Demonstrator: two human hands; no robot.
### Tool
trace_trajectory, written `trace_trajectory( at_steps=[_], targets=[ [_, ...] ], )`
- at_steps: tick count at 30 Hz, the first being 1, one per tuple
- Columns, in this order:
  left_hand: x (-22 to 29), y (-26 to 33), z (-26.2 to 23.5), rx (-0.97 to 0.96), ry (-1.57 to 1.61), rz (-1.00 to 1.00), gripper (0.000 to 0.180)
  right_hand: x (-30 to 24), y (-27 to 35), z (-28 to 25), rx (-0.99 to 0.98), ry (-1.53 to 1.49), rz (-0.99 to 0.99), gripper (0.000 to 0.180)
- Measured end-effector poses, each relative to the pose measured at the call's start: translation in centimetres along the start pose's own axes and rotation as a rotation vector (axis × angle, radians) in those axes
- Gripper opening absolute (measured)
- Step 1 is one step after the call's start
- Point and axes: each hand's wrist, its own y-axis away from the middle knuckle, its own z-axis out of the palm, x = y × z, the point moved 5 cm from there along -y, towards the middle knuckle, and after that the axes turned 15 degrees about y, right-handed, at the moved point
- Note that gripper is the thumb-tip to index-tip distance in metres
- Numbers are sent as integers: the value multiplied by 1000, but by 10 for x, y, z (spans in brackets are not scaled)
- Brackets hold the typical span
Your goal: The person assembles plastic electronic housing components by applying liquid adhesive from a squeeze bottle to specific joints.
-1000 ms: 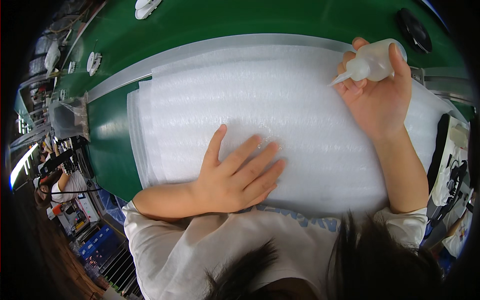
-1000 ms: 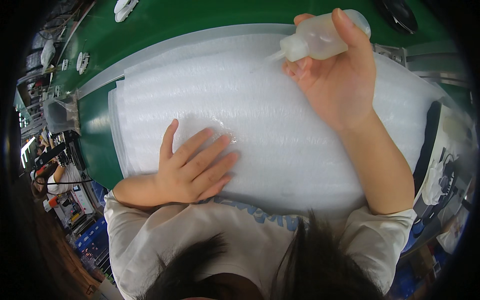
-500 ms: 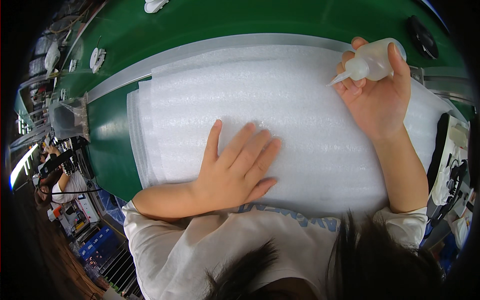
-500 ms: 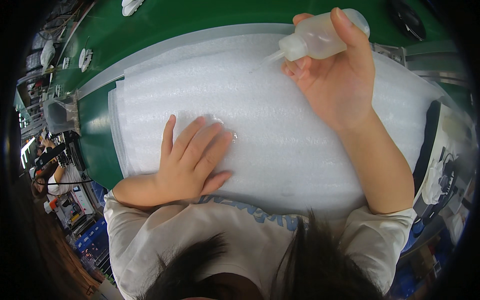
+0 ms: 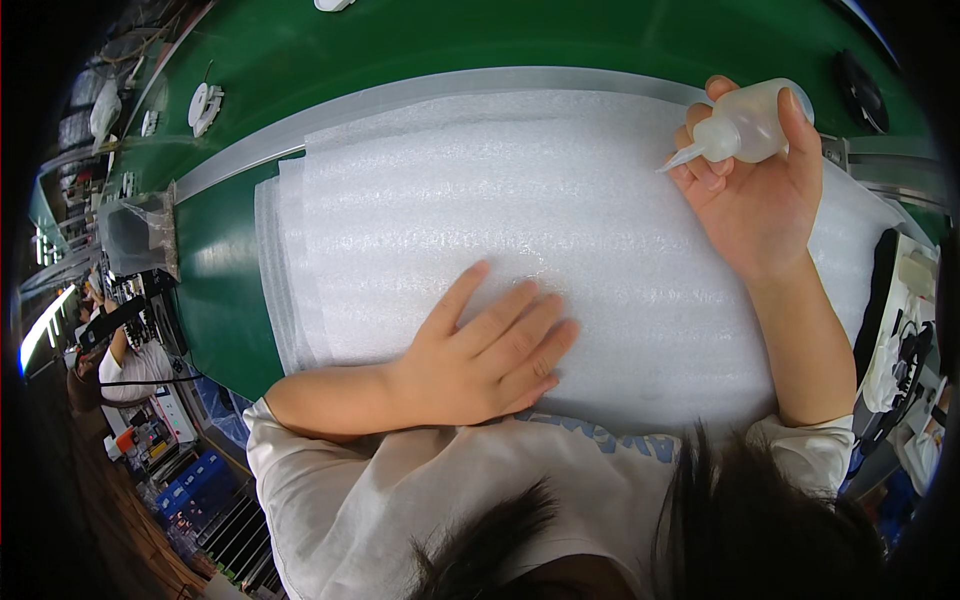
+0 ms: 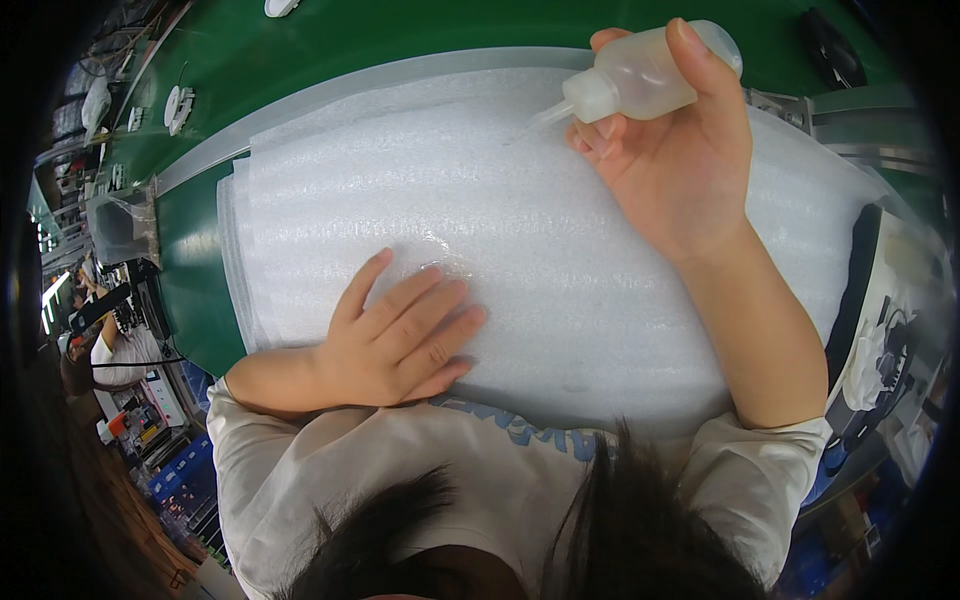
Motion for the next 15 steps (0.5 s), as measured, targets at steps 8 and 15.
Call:
trace_trajectory(
  at_steps=[8,15],
  targets=[
    [2,-2,0,40,29,-14,39,0,2,0,20,-1,3,44],
    [0,-3,-3,51,31,-8,38,1,0,0,3,-4,11,43]
  ],
)
